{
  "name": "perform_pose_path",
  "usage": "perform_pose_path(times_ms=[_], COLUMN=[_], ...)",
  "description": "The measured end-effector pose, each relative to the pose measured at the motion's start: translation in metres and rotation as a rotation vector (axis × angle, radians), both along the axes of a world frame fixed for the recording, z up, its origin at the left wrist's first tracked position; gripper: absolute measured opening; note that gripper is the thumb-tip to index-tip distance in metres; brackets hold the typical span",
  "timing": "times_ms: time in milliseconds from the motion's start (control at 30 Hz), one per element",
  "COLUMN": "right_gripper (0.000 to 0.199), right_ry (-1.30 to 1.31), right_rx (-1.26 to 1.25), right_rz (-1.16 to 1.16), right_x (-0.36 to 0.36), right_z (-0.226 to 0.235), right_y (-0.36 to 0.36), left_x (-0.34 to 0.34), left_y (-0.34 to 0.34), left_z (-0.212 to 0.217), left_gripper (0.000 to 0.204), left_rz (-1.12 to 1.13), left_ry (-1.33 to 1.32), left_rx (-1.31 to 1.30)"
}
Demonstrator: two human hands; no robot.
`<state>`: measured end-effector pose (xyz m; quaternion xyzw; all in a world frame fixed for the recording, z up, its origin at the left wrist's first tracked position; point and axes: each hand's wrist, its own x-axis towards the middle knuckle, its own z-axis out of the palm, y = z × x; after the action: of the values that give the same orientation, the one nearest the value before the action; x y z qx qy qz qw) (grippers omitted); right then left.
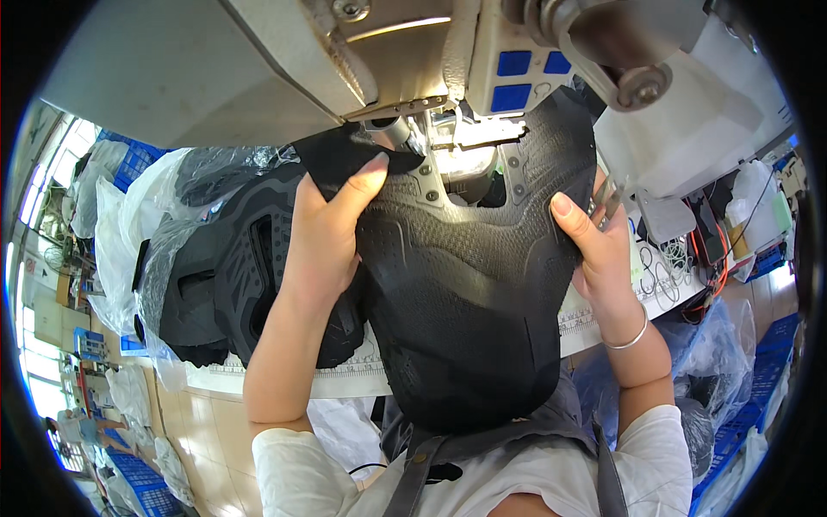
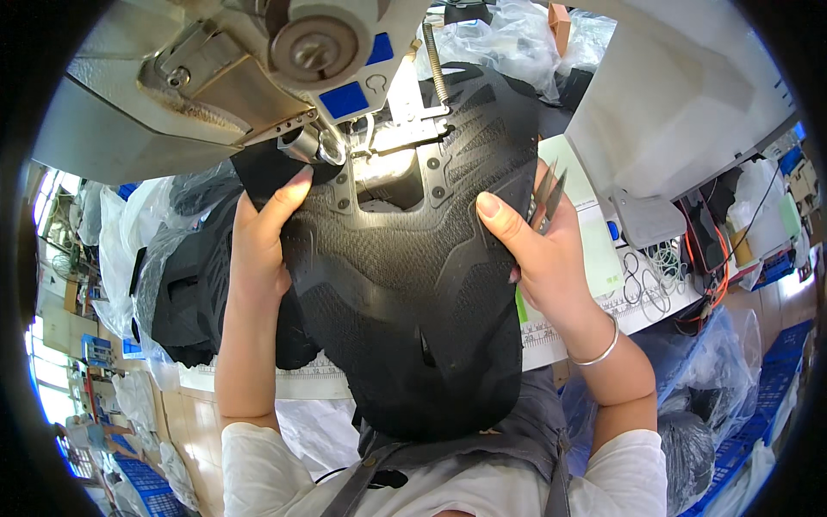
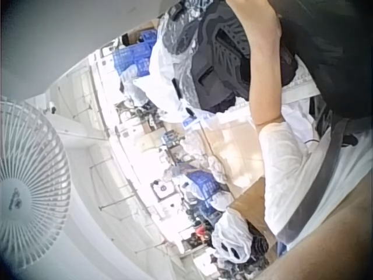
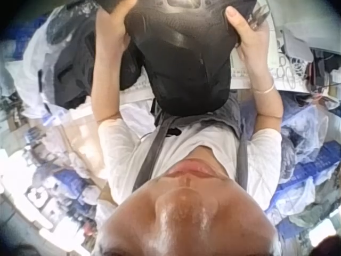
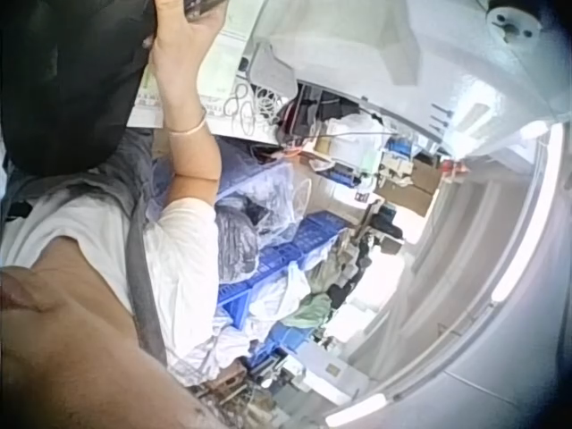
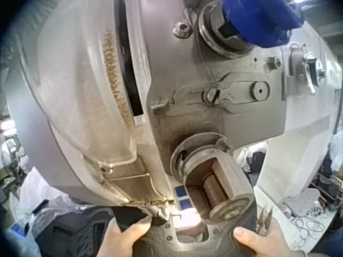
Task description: Sewing components of a black mesh shoe using an industrial sewing machine.
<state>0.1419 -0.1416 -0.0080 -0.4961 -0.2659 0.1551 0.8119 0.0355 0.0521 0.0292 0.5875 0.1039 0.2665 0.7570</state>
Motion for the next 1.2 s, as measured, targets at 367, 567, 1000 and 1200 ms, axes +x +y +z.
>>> perform_pose_path(times_ms=[367,567,1000,1200], right_gripper=[0.041,0.031,0.030,0.025], right_ry=[-0.041,-0.077,-0.065,0.045], right_rx=[-0.087,-0.047,-0.076,-0.110], right_rz=[0.005,-0.026,-0.051,-0.071], right_x=[0.035,0.034,0.033,0.010], right_z=[0.000,0.006,0.002,0.008], right_y=[0.015,0.022,0.020,0.008], left_x=[0.025,0.037,0.039,-0.017], left_y=[0.033,0.047,0.042,0.039], left_z=[0.008,0.007,0.016,0.008], left_gripper=[0.015,0.013,0.025,0.063], left_rz=[0.038,-0.010,0.163,-0.264], left_ry=[0.114,0.089,0.168,0.373], left_rx=[0.090,0.112,0.111,0.056])
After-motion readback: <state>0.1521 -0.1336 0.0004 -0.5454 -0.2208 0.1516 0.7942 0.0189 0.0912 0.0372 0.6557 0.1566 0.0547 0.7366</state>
